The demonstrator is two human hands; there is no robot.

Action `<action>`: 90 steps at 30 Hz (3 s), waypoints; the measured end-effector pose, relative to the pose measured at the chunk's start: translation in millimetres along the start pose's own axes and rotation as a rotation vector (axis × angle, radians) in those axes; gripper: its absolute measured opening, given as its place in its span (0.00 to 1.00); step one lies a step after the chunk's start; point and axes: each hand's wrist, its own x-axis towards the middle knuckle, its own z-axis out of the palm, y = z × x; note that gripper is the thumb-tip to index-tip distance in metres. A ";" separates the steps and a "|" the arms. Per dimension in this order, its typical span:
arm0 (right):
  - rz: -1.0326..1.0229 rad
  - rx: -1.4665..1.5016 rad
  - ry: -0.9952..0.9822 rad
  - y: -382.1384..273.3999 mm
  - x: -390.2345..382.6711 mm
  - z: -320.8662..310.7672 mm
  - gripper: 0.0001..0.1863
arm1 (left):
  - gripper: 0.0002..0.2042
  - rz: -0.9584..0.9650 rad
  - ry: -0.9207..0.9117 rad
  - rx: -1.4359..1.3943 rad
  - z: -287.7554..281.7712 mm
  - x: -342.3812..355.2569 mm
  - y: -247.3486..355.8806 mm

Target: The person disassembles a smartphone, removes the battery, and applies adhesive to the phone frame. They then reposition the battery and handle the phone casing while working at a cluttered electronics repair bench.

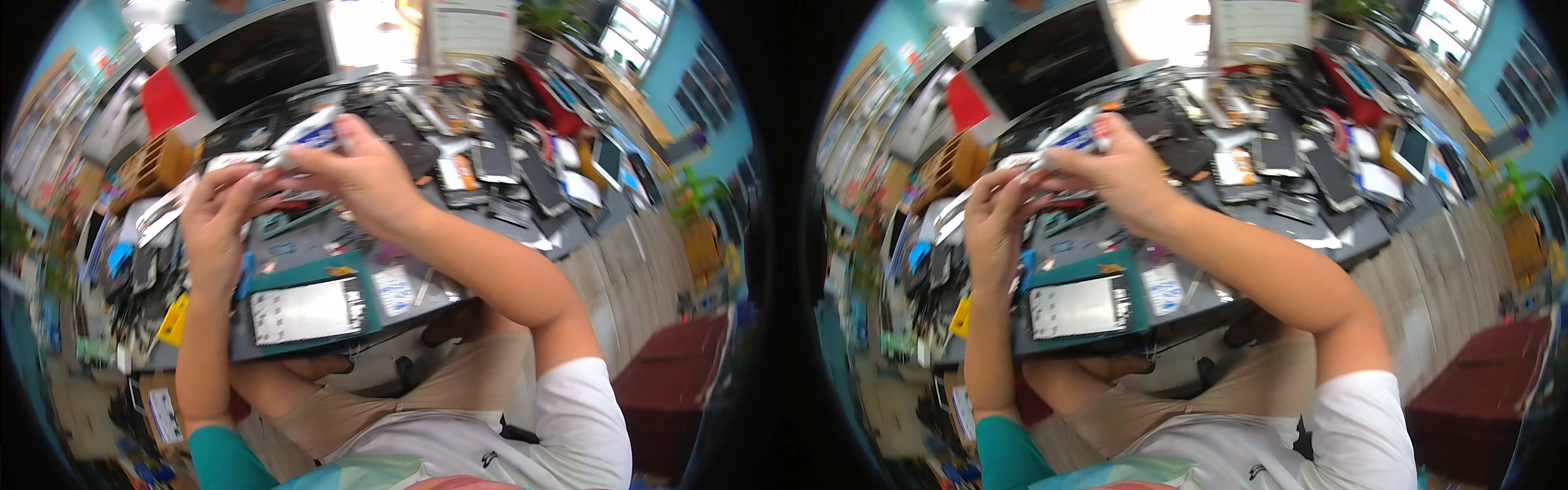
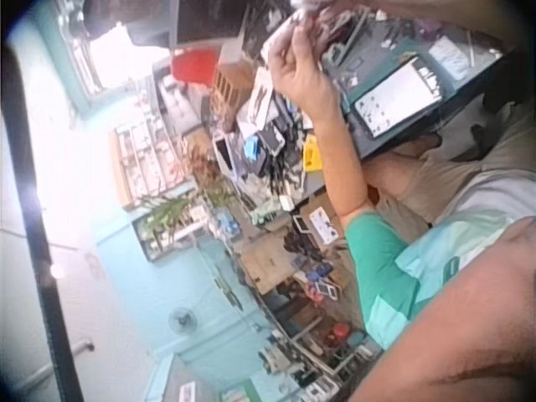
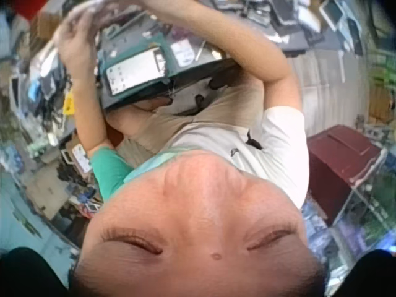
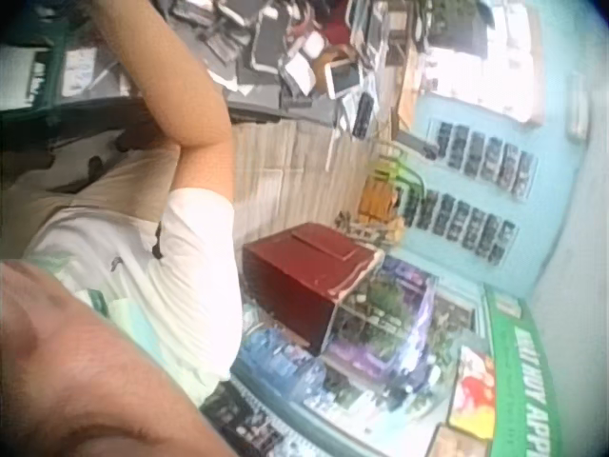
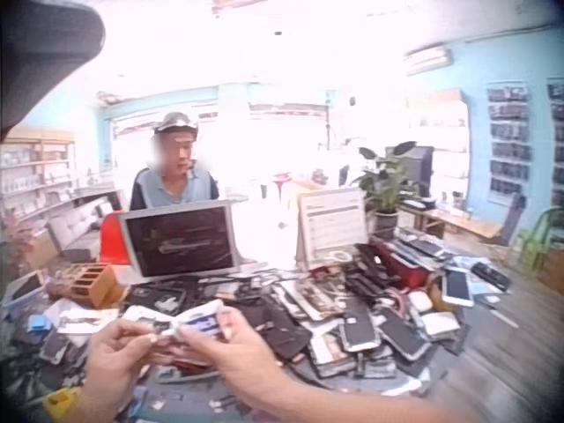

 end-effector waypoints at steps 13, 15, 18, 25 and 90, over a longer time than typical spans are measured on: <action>0.020 0.010 -0.015 -6.6 -3.6 1.4 0.22 | 0.11 0.005 0.001 -0.023 -10.3 0.8 -6.6; 0.020 -0.003 -0.020 -7.7 -3.8 1.0 0.22 | 0.10 0.002 0.002 -0.023 -9.4 0.8 -6.4; 0.019 0.015 -0.034 -6.3 -2.0 0.2 0.21 | 0.10 -0.004 -0.006 -0.014 -10.1 2.1 -6.4; 0.018 0.042 -0.008 -6.1 -6.2 -5.0 0.21 | 0.10 -0.034 0.015 -0.013 -4.0 1.9 -11.5; 0.050 -0.061 0.034 -15.5 -6.6 11.0 0.18 | 0.10 -0.029 -0.033 -0.106 2.4 -1.3 -0.7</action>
